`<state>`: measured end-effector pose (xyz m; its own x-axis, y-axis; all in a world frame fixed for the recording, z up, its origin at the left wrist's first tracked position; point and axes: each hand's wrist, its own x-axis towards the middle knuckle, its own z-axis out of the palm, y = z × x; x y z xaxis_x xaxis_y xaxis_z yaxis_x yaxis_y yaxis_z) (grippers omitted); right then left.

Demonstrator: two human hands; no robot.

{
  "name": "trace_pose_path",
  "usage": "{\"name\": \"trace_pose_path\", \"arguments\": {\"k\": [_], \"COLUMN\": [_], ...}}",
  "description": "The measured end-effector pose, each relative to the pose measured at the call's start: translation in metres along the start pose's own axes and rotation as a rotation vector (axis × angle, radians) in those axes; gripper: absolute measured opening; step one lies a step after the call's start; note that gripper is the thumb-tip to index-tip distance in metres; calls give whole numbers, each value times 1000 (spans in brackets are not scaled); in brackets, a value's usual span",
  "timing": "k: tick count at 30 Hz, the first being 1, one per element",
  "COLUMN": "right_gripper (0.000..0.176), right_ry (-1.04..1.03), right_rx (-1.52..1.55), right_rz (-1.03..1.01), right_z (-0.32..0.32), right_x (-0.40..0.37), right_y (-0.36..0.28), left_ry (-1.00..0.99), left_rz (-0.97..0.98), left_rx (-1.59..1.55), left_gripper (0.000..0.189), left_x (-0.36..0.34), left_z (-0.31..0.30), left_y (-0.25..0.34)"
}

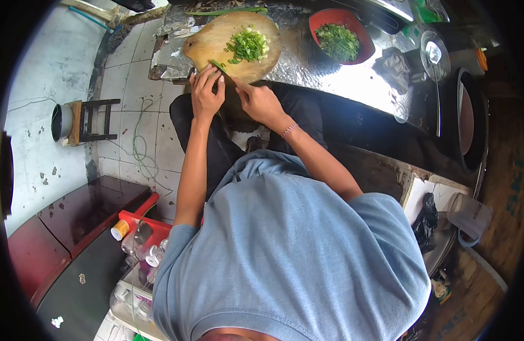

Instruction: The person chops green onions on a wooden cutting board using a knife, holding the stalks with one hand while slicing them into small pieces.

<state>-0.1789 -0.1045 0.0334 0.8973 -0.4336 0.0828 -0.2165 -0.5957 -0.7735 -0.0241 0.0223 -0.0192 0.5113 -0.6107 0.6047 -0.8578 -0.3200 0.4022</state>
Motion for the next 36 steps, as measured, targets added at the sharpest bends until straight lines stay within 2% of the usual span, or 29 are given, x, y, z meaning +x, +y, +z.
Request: {"name": "trace_pose_path", "arguments": {"k": [11,13,21,24,27,36], "right_gripper": [42,38,37,36,36,39], "right_ry": [118,-42,-82,20,-64,-36], "right_rx": [-9,73,70,95,61,118], "right_rz": [18,57,71,-25,50,-54], "right_z": [-11,-19,-12,-6,-11,-1], "right_x": [8,4,-3,-3,-4,23], "right_y": [15,0,-10,-5,-6,12], "left_ry": [-16,-5,12,15,13,-14], "left_rz": [17,24,7,9,6,9], "left_rx": [-14,-20,-20,-23,-29,-5], "left_gripper": [22,22,20,20,20,21], "left_x": [-1,-2,-4,-3,-3,-1], "left_z": [-2,-2,2,2,2,-2], "left_y": [3,2,-1,-2,-2,-1]}}
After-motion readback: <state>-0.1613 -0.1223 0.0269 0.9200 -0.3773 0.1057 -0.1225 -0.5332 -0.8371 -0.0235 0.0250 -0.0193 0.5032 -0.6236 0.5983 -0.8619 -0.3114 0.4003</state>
